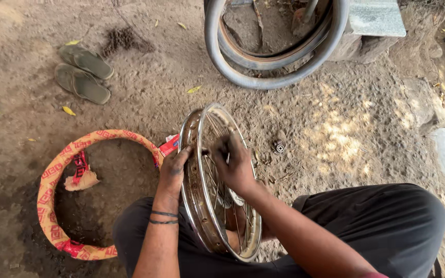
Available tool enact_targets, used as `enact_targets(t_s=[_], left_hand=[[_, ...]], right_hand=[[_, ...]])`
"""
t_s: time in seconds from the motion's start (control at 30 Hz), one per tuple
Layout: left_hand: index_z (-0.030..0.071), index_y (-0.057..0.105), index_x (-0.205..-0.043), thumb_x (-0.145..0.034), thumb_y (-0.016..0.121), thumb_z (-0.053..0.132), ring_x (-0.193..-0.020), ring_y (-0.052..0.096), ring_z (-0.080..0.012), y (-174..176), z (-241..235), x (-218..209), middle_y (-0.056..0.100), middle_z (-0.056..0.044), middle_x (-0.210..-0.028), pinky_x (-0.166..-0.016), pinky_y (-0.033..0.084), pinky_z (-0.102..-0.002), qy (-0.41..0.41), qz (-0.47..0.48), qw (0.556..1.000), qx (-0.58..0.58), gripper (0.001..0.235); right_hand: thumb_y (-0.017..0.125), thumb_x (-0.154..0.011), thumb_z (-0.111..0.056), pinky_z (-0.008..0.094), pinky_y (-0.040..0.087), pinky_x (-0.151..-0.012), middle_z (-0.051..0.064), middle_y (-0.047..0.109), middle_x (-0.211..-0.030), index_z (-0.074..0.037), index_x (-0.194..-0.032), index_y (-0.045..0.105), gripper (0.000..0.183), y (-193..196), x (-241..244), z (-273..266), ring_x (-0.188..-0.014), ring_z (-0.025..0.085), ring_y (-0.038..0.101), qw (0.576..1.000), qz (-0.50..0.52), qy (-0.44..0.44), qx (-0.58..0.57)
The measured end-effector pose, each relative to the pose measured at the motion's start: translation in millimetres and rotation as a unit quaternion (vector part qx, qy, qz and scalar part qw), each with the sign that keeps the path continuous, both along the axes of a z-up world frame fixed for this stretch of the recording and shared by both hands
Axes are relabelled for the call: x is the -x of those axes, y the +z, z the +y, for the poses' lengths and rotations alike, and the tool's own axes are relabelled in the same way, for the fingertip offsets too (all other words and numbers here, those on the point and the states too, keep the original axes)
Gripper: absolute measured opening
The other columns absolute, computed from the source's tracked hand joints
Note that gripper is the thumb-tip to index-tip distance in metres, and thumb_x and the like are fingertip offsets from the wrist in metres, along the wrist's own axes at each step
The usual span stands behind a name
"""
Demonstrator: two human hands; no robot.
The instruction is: The person sits on the ground and uses a small metal tool to scrape and clean the inner surface of a bicycle wheel rim. They rotate the rim repeatedly to access different sections, continuing the scraping motion throughout the clip.
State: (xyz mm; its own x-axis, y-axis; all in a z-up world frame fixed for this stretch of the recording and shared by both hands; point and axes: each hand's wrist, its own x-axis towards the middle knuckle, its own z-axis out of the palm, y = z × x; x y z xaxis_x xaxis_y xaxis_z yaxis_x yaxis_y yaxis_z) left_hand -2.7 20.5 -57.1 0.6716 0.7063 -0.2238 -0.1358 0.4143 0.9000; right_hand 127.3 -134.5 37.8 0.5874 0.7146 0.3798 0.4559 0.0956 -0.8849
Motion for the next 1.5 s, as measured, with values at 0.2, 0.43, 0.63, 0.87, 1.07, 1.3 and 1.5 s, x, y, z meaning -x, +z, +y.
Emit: enact_targets(t_s=[0.2,0.43,0.63,0.87,1.07,1.3,1.5], left_hand=[[-0.001,0.076,-0.109,-0.095,0.065,0.021,-0.079,0.066,-0.0096,25.3,-5.2,-1.6,0.075,-0.002,-0.095,-0.072,0.052,-0.026,-0.003,0.018,1.000,0.010,0.028],[-0.004,0.075,-0.104,-0.098,0.071,0.016,-0.075,0.062,-0.0097,28.2,-5.5,-3.5,0.073,-0.003,-0.089,-0.068,0.049,-0.026,0.016,-0.018,1.000,0.001,0.021],[-0.001,0.077,-0.105,-0.097,0.067,0.021,-0.076,0.065,-0.0078,38.8,-11.4,2.0,0.074,0.000,-0.090,-0.071,0.052,-0.024,0.012,0.019,0.998,-0.059,0.026],[0.001,0.077,-0.102,-0.094,0.069,0.019,-0.078,0.065,-0.0080,46.2,-11.2,0.2,0.075,0.001,-0.090,-0.072,0.050,-0.024,0.011,-0.011,1.000,0.009,0.022],[-0.003,0.078,-0.095,-0.096,0.070,0.021,-0.072,0.060,-0.0090,42.7,-12.4,0.5,0.071,-0.001,-0.083,-0.067,0.046,-0.026,0.026,0.034,0.999,-0.023,0.025],[-0.003,0.078,-0.096,-0.094,0.071,0.022,-0.072,0.059,-0.0066,41.6,-13.1,1.4,0.071,0.000,-0.084,-0.065,0.046,-0.024,0.044,0.048,0.996,-0.060,0.025],[-0.001,0.079,-0.099,-0.094,0.069,0.026,-0.072,0.060,-0.0076,35.3,-11.6,-0.2,0.072,0.000,-0.085,-0.067,0.047,-0.025,0.019,0.047,0.998,-0.033,0.030]], right_hand=[[0.063,-0.101,0.002,0.028,0.059,-0.076,0.006,0.063,-0.093,-0.007,-0.101,0.048,0.017,-14.3,42.9,-38.4,-0.084,0.012,0.063,0.945,0.309,0.094,-0.047],[0.062,-0.098,0.004,0.032,0.066,-0.081,0.008,0.068,-0.091,-0.009,-0.095,0.048,0.020,-16.1,38.2,-36.9,-0.085,0.013,0.070,0.966,0.239,0.098,-0.016],[0.062,-0.096,0.004,0.033,0.068,-0.080,0.009,0.069,-0.089,-0.010,-0.092,0.049,0.019,-17.5,35.4,-41.1,-0.085,0.016,0.073,0.949,0.305,0.083,0.013],[0.060,-0.099,0.005,0.036,0.064,-0.082,0.014,0.067,-0.095,-0.007,-0.099,0.051,0.014,-11.9,47.0,-39.9,-0.089,0.021,0.069,0.959,0.252,0.120,-0.042],[0.053,-0.104,-0.013,0.035,0.067,-0.073,0.014,0.075,-0.086,-0.006,-0.111,0.060,0.012,10.7,2.0,-36.9,-0.077,0.019,0.076,0.958,0.267,0.098,0.046],[0.052,-0.105,-0.010,0.034,0.067,-0.074,0.012,0.075,-0.091,-0.002,-0.112,0.063,0.016,17.8,0.6,-25.4,-0.080,0.017,0.075,0.967,0.231,0.099,0.046],[0.058,-0.105,-0.010,0.034,0.065,-0.069,0.013,0.072,-0.084,0.001,-0.109,0.065,0.013,16.8,-11.3,-35.0,-0.075,0.018,0.072,0.971,0.213,0.102,0.038]])
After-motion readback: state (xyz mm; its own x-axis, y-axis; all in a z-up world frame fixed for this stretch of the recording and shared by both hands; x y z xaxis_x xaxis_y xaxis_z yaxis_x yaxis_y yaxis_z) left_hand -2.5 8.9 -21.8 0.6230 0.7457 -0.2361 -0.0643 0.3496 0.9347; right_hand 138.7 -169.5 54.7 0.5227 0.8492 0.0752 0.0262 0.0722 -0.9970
